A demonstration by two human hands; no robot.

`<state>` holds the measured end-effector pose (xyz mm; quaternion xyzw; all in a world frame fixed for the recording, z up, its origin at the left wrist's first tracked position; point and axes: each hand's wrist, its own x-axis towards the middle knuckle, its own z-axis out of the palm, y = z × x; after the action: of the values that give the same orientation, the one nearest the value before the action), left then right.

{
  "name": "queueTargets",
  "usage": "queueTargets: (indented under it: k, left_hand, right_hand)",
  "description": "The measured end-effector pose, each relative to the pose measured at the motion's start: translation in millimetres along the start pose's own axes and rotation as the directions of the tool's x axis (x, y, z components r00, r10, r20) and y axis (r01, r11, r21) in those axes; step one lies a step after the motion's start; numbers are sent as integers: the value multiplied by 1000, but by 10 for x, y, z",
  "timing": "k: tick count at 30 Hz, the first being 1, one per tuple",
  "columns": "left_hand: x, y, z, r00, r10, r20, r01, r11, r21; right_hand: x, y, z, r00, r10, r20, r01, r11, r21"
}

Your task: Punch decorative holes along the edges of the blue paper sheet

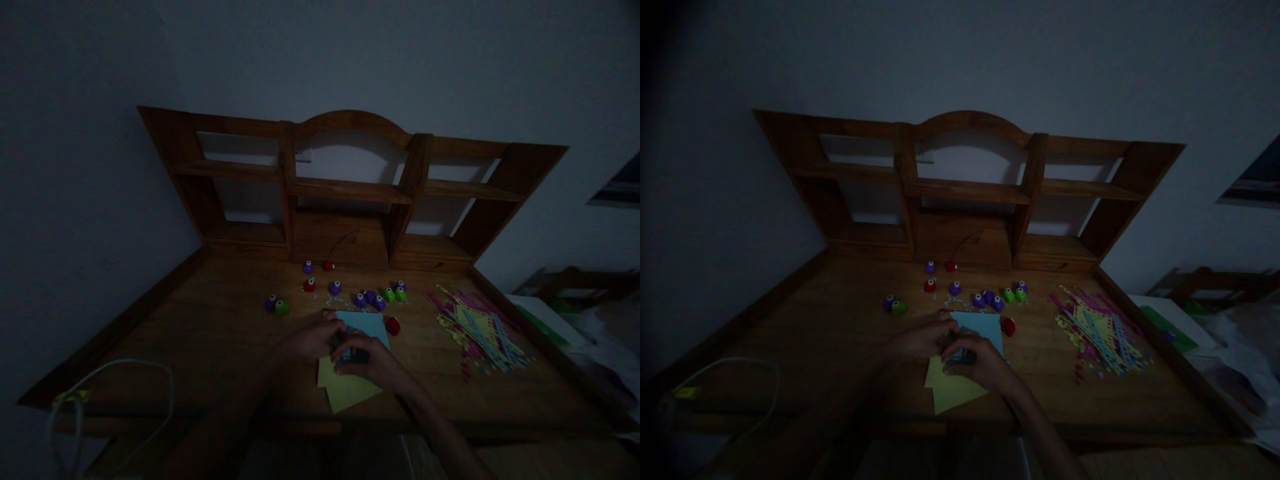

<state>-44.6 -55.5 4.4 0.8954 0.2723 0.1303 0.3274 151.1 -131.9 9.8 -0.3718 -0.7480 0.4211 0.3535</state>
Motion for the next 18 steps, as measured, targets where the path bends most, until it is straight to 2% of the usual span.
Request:
queueTargets:
  k: [3, 6, 13, 18]
  left_hand:
    - [0, 14, -26, 1000, 0, 13, 0, 1000, -16]
    - [2, 12, -32, 1000, 26, 9, -25, 999, -41]
    - [-7, 33, -37, 1000, -4, 6, 5, 995, -98]
    - [-5, 7, -33, 1000, 8, -8, -8, 998, -61]
  right_hand:
    - [-28, -23, -75, 999, 51, 5, -51, 999, -10]
    - [-45, -37, -113, 999, 50, 11, -50, 998, -30]
    - [-39, -36, -105, 996, 80, -28, -82, 992, -91]
    - [-47, -16, -77, 997, 78, -8, -78, 993, -85]
